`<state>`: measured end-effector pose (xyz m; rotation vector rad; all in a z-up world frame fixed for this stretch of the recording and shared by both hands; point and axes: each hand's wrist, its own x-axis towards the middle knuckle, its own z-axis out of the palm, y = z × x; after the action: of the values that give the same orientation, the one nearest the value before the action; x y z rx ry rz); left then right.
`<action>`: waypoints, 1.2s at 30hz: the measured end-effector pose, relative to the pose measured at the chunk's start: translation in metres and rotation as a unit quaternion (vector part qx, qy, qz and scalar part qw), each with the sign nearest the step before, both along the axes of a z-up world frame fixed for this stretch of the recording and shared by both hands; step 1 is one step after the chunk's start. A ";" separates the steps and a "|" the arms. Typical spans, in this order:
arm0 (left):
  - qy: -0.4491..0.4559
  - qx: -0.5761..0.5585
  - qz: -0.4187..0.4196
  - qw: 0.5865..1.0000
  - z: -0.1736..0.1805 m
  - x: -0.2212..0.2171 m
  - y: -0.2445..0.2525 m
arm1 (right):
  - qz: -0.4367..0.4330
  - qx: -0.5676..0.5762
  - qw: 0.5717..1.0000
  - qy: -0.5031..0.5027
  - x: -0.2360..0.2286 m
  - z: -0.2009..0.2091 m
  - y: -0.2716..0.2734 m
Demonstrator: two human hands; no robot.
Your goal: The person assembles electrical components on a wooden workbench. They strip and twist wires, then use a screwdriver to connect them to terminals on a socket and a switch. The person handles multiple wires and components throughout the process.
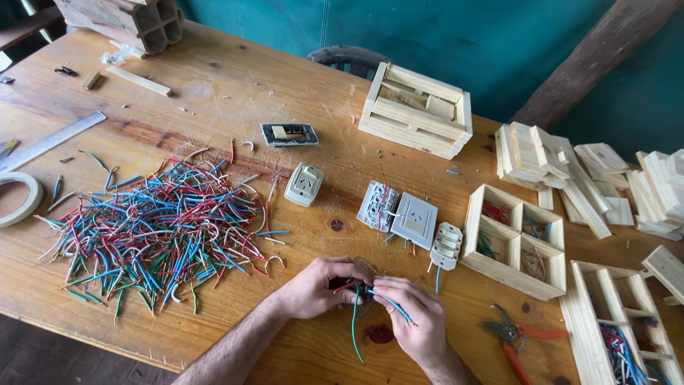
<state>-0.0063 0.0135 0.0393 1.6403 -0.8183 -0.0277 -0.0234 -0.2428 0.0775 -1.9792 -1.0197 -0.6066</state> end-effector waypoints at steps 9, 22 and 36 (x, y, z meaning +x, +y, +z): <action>0.008 0.015 -0.004 1.000 -0.007 0.000 0.000 | -0.001 0.018 0.998 0.062 -0.002 -0.006 -0.005; 0.008 0.022 -0.010 1.000 0.005 -0.001 0.002 | 0.007 0.106 0.974 0.198 -0.011 -0.007 -0.010; -0.071 0.123 0.113 0.983 0.006 0.003 0.010 | -0.017 0.217 0.917 0.334 -0.014 -0.016 -0.018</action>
<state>-0.0032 0.0236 0.0452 1.9800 -0.7533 0.1564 -0.0372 -0.2604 0.0618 -1.6173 -0.3817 -0.1204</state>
